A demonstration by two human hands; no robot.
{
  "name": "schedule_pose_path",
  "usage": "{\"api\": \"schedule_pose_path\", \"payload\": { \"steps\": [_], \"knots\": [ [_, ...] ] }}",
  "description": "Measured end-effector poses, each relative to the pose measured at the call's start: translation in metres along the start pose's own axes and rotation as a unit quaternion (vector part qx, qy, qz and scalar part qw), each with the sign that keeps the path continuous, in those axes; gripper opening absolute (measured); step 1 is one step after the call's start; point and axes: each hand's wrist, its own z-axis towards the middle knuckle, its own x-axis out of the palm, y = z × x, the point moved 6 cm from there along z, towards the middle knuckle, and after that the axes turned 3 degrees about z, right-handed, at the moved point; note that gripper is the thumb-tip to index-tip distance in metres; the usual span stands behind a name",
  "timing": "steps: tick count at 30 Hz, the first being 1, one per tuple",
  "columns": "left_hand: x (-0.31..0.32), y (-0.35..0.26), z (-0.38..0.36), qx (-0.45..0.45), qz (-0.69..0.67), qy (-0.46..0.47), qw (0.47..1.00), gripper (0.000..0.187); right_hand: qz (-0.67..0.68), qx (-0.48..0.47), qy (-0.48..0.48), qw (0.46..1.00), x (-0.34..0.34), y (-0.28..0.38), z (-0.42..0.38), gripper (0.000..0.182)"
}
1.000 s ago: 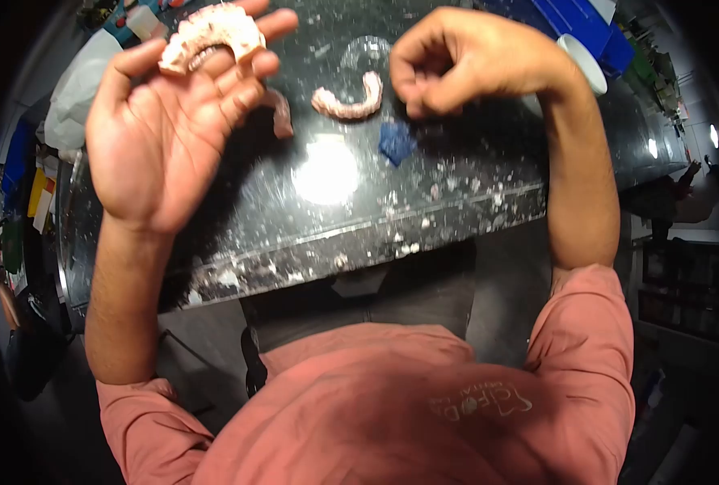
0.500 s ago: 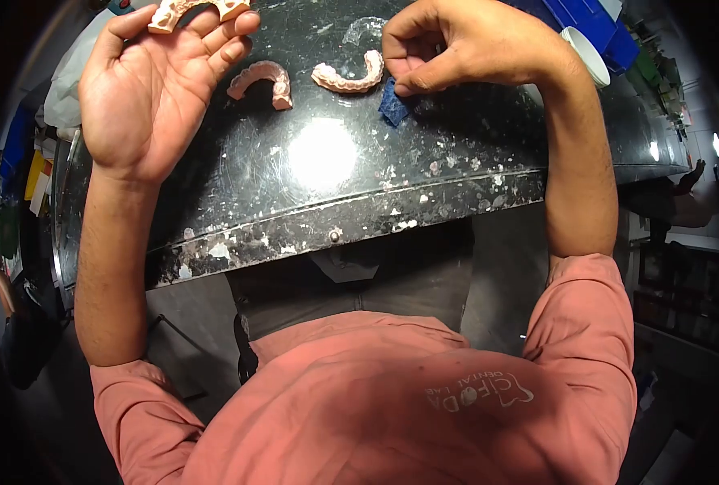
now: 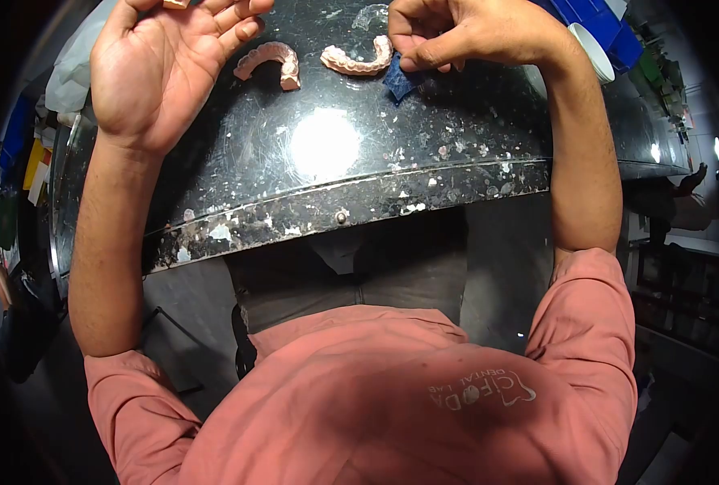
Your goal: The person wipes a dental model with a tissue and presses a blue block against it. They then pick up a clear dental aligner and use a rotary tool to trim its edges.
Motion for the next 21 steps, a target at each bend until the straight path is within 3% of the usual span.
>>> {"api": "schedule_pose_path", "payload": {
  "steps": [4,6,10,13,15,16,17,21],
  "knots": [
    [0.002,-0.001,-0.002,-0.004,-0.012,0.036,0.999,0.054,-0.017,-0.011,-0.001,1.0,-0.001,-0.002,0.005,0.006],
    [-0.004,-0.003,-0.004,0.005,0.033,-0.05,0.998,0.055,0.032,-0.023,0.008,0.999,-0.001,-0.002,0.005,0.006],
    [0.004,-0.001,0.001,-0.003,0.039,0.005,0.999,0.057,0.029,-0.023,-0.001,0.999,-0.005,-0.002,0.003,0.007],
    [0.009,0.002,0.003,-0.004,0.075,0.003,0.997,0.06,0.003,-0.055,-0.032,0.998,-0.009,0.004,0.001,0.008],
    [0.008,0.003,0.002,0.009,0.097,-0.049,0.994,0.061,0.003,-0.027,-0.03,0.999,-0.01,0.0,0.0,0.01],
    [0.009,0.003,0.004,0.005,0.101,-0.057,0.993,0.062,-0.004,-0.053,-0.043,0.998,-0.012,0.0,-0.001,0.01],
    [0.009,0.004,0.004,0.001,0.104,-0.091,0.99,0.062,-0.027,-0.144,-0.042,0.988,-0.013,0.004,0.002,0.013],
    [0.01,0.004,0.007,0.012,0.087,-0.1,0.991,0.063,-0.054,-0.149,-0.072,0.985,-0.018,-0.007,0.004,0.013]
  ]
}}
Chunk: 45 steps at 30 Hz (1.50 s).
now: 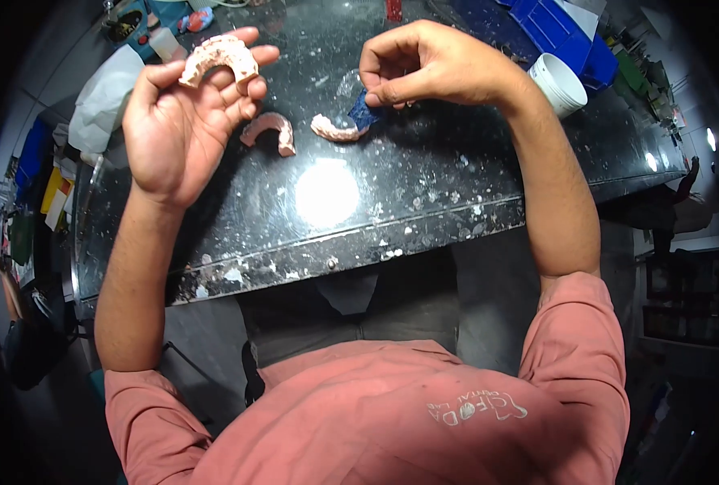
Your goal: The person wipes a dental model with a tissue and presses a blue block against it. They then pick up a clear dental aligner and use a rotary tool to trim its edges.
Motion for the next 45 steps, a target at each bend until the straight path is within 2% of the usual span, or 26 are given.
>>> {"api": "schedule_pose_path", "payload": {
  "steps": [2,3,5,6,9,10,12,14,18,21,23,24,27,30,32,34,38,39,41,45],
  "knots": [
    [0.0,0.002,0.0,-0.003,-0.025,0.004,1.0,0.063,-0.018,0.018,-0.03,0.999,-0.003,0.003,-0.001,0.015],
    [-0.002,0.003,-0.001,-0.011,-0.022,-0.026,0.999,0.062,-0.02,0.014,-0.034,0.999,-0.003,0.005,0.0,0.015],
    [0.005,0.007,-0.001,-0.027,-0.048,-0.036,0.998,0.06,0.061,-0.017,-0.052,0.997,-0.006,0.004,0.001,0.014],
    [0.011,0.01,-0.001,-0.037,-0.065,-0.057,0.996,0.06,0.059,-0.022,-0.051,0.997,-0.008,0.005,0.002,0.014],
    [0.019,0.021,-0.002,-0.054,-0.068,-0.051,0.995,0.061,0.213,-0.051,-0.069,0.973,-0.011,0.008,0.003,0.012],
    [0.024,0.024,-0.004,-0.056,-0.07,-0.033,0.995,0.061,0.221,-0.048,-0.087,0.97,-0.01,0.008,0.004,0.011],
    [0.03,0.026,-0.006,-0.058,-0.049,-0.057,0.995,0.062,0.224,-0.026,-0.091,0.97,-0.006,0.01,0.004,0.012],
    [0.03,0.026,-0.007,-0.056,-0.046,-0.058,0.996,0.062,0.242,-0.015,-0.067,0.968,-0.004,0.009,0.004,0.015],
    [0.023,0.021,-0.008,-0.028,-0.029,-0.082,0.996,0.062,0.177,0.02,-0.062,0.982,-0.005,-0.001,0.003,0.02],
    [0.021,0.02,-0.007,-0.026,-0.058,-0.074,0.995,0.061,0.134,-0.009,-0.108,0.985,-0.004,-0.005,0.009,0.017],
    [0.022,0.021,-0.006,-0.033,-0.082,-0.079,0.993,0.061,0.009,-0.08,-0.156,0.984,-0.002,0.003,0.019,0.015],
    [0.022,0.022,-0.006,-0.043,-0.11,-0.081,0.99,0.062,0.011,-0.083,-0.156,0.984,0.0,0.006,0.025,0.015],
    [0.016,0.024,-0.005,-0.037,-0.146,-0.062,0.987,0.061,-0.149,-0.008,-0.121,0.981,0.0,0.005,0.05,0.017],
    [0.01,0.023,-0.005,-0.032,-0.177,-0.05,0.982,0.062,-0.15,0.023,-0.12,0.981,-0.004,0.004,0.065,0.021],
    [0.006,0.018,-0.003,-0.009,-0.137,-0.074,0.988,0.063,-0.175,0.004,-0.161,0.971,-0.005,0.001,0.064,0.021],
    [0.008,0.014,-0.002,-0.002,-0.12,-0.076,0.99,0.064,-0.143,-0.077,-0.206,0.965,-0.002,0.005,0.055,0.018],
    [0.006,0.01,-0.003,0.013,-0.11,-0.088,0.99,0.063,-0.119,-0.04,-0.219,0.968,-0.003,0.005,0.04,0.017],
    [0.004,0.01,-0.003,0.013,-0.112,-0.101,0.989,0.063,-0.119,-0.039,-0.217,0.968,-0.006,0.004,0.039,0.017],
    [-0.002,0.013,-0.003,0.009,-0.112,-0.119,0.986,0.062,-0.276,-0.094,-0.133,0.947,0.003,0.006,0.04,0.016],
    [-0.005,0.016,-0.004,0.007,-0.097,-0.104,0.99,0.063,-0.272,-0.09,-0.127,0.95,0.01,0.002,0.042,0.014]
  ]
}}
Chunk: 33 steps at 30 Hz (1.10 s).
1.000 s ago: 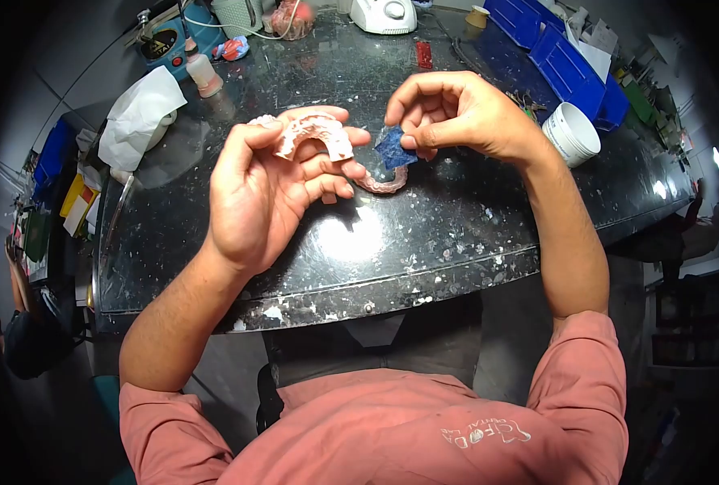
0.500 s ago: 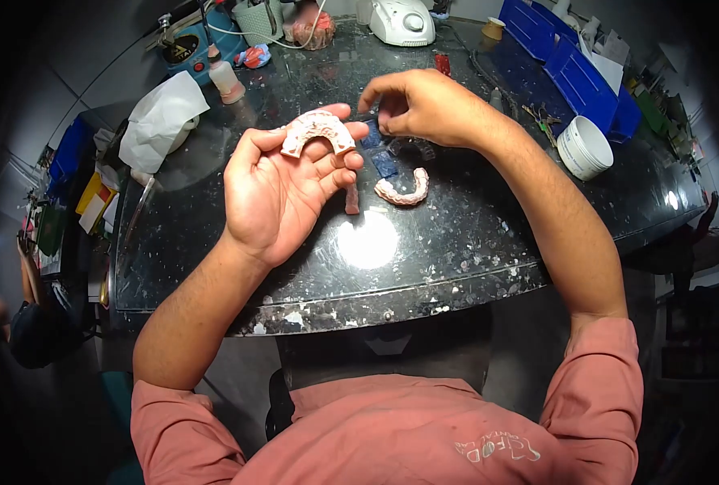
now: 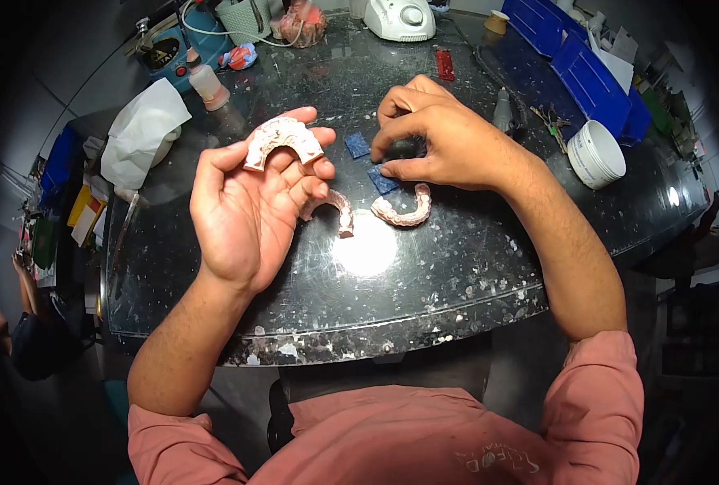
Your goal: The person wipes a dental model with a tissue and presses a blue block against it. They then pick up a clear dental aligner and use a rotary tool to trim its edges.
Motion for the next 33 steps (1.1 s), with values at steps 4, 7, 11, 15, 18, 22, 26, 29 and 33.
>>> {"api": "schedule_pose_path", "payload": {
  "steps": [4,7,11,15,18,22,26,29,33],
  "knots": [
    [0.006,0.002,-0.003,0.011,0.005,-0.018,1.0,0.064,0.013,-0.01,-0.032,0.999,0.001,-0.001,0.0,0.013],
    [0.009,0.003,-0.003,0.03,0.056,-0.046,0.997,0.064,0.246,0.019,-0.124,0.961,-0.015,0.003,0.006,0.009],
    [0.017,0.008,-0.004,0.052,0.07,0.007,0.996,0.062,0.254,-0.002,-0.244,0.936,-0.012,0.043,0.001,0.011],
    [0.026,0.018,-0.01,0.037,0.071,-0.02,0.997,0.067,0.141,-0.028,-0.273,0.951,-0.008,0.072,-0.004,0.013],
    [0.031,0.018,-0.011,0.043,0.096,0.017,0.994,0.069,0.099,-0.036,-0.296,0.95,-0.017,0.071,-0.008,0.012],
    [0.022,0.021,-0.009,-0.028,-0.016,0.031,0.999,0.068,0.14,-0.029,-0.277,0.95,-0.013,0.07,-0.007,0.011],
    [0.015,0.029,-0.009,-0.143,-0.079,-0.015,0.986,0.04,0.276,-0.018,-0.203,0.939,-0.001,0.06,-0.005,0.013],
    [0.019,0.022,-0.004,-0.131,-0.072,-0.061,0.987,0.043,0.368,-0.006,-0.25,0.896,-0.002,0.058,-0.005,0.017],
    [0.011,0.022,-0.004,-0.115,-0.034,-0.093,0.988,0.046,0.312,-0.017,-0.257,0.914,0.0,0.049,-0.003,0.017]
  ]
}}
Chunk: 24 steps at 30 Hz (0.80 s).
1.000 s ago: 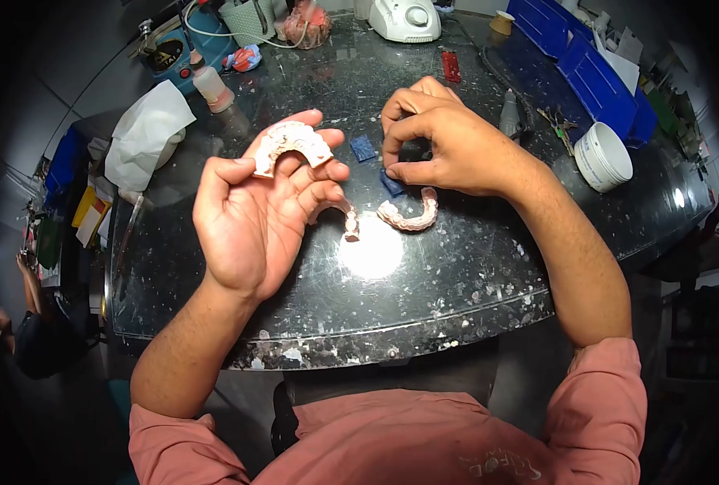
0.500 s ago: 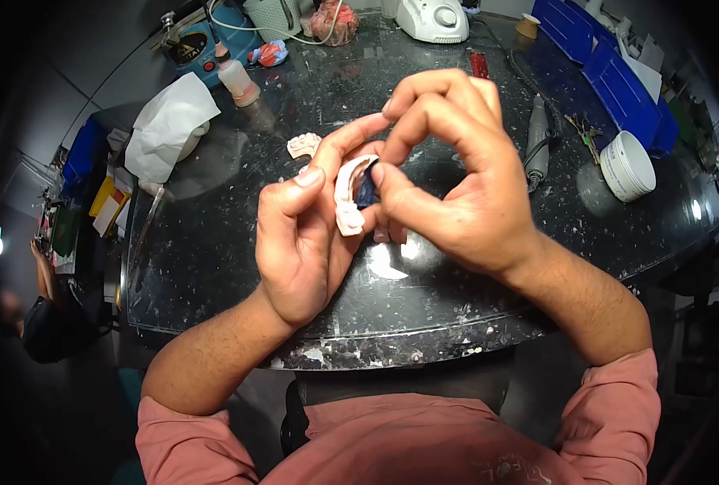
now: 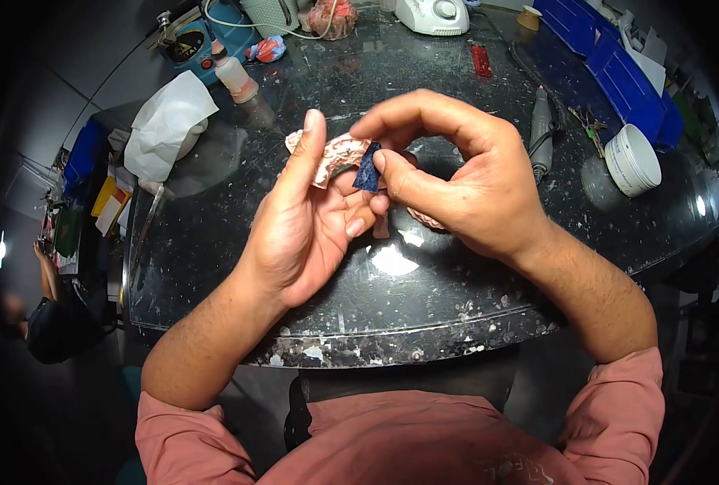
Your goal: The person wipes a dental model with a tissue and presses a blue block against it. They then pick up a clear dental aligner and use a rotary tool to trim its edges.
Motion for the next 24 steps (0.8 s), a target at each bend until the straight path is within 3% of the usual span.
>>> {"api": "schedule_pose_path", "payload": {
  "steps": [4,5,10,11,13,16,24],
  "knots": [
    [0.004,0.003,-0.002,-0.029,-0.009,0.031,0.999,0.062,0.08,0.059,0.015,0.995,0.003,-0.004,-0.002,0.015],
    [0.003,0.003,-0.002,-0.036,-0.024,0.081,0.996,0.063,0.08,0.059,0.014,0.995,0.002,-0.002,-0.001,0.015],
    [0.002,0.006,-0.003,-0.024,-0.014,0.095,0.995,0.06,0.158,0.178,0.017,0.971,0.003,-0.006,-0.002,0.012],
    [0.002,0.007,-0.003,-0.027,0.003,0.09,0.996,0.062,0.159,0.178,0.016,0.971,0.003,-0.01,-0.002,0.012],
    [0.009,0.007,-0.004,-0.022,0.023,0.1,0.995,0.065,0.024,0.037,0.021,0.999,-0.001,-0.003,0.003,0.01],
    [0.011,0.008,-0.005,-0.015,0.056,0.12,0.991,0.071,0.111,0.107,0.023,0.988,0.002,-0.008,0.001,0.011],
    [0.011,0.013,-0.008,-0.011,0.084,0.12,0.989,0.069,0.094,0.115,0.028,0.989,0.0,-0.011,0.0,0.013]
  ]
}}
